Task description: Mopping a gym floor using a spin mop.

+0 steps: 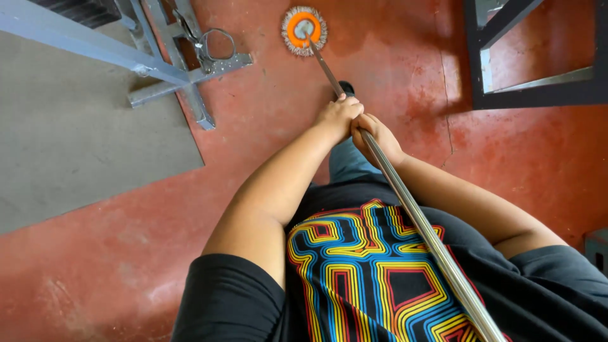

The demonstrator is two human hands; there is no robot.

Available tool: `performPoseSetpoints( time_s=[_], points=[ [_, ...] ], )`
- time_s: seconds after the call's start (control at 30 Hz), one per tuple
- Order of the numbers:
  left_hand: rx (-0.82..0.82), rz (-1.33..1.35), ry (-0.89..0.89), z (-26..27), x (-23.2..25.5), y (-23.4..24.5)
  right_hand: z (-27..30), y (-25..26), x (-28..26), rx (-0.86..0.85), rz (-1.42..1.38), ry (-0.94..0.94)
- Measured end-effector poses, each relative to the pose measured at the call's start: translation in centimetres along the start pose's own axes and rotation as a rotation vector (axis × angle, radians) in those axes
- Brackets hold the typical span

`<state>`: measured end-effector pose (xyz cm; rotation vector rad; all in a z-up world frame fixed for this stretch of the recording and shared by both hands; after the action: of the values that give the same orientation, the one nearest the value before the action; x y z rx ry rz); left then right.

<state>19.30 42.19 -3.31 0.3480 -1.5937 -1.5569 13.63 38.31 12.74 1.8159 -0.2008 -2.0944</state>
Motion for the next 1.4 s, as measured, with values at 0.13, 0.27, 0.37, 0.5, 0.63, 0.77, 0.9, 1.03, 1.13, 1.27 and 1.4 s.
performPoseSetpoints(
  time_s=[0.13,0.27,0.37,0.5,0.63,0.77,0.9,1.03,1.13,1.27,1.4],
  points=[
    [-0.032,0.102,-0.003,-3.5,-2.6,-0.3,-3.8,0.5,1.1,0.023,0.004,-0.011],
    [-0.028,0.209,0.047,-9.4,-7.1,3.2,-11.6,2.1,2.8,0.059,-0.014,0.002],
    [-0.053,0.271,0.083,-14.3,-10.5,8.8,-19.2,4.2,3.1,0.06,-0.038,0.039],
    [-0.057,0.316,0.126,-23.3,-15.8,13.1,-30.5,7.3,5.2,0.057,-0.039,0.071],
    [-0.08,0.321,0.228,-31.9,-22.5,14.5,-41.4,9.8,7.1,0.022,-0.026,0.144],
    [-0.015,0.226,0.379,-37.5,-27.2,18.2,-49.3,11.7,2.5,-0.015,-0.113,0.167],
    [0.104,0.241,0.368,-40.9,-31.4,16.3,-53.5,11.7,3.1,0.0,-0.087,0.176],
    [0.144,0.317,0.361,-39.6,-30.7,15.3,-52.1,11.2,4.2,0.015,-0.185,0.17],
    [0.159,0.336,0.358,-36.5,-28.7,16.0,-49.3,10.2,4.4,0.0,-0.224,0.171],
    [-0.026,0.451,0.28,-28.3,-24.2,12.5,-41.1,6.6,8.6,-0.019,-0.217,0.148],
    [0.048,0.362,0.235,-18.4,-18.6,9.0,-29.0,3.3,6.7,-0.013,-0.099,0.083]
  ],
)
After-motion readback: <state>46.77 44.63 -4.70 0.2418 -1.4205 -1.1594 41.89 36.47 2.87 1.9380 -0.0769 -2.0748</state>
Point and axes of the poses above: each hand's wrist, its own z-axis away from the middle knuckle, its own y-axis out of the back of the hand, x = y × z, the point moved 10 cm from there along -z, towards the middle knuckle, and after that the axes turned 10 degrees about -z, right-handed, at the moved point
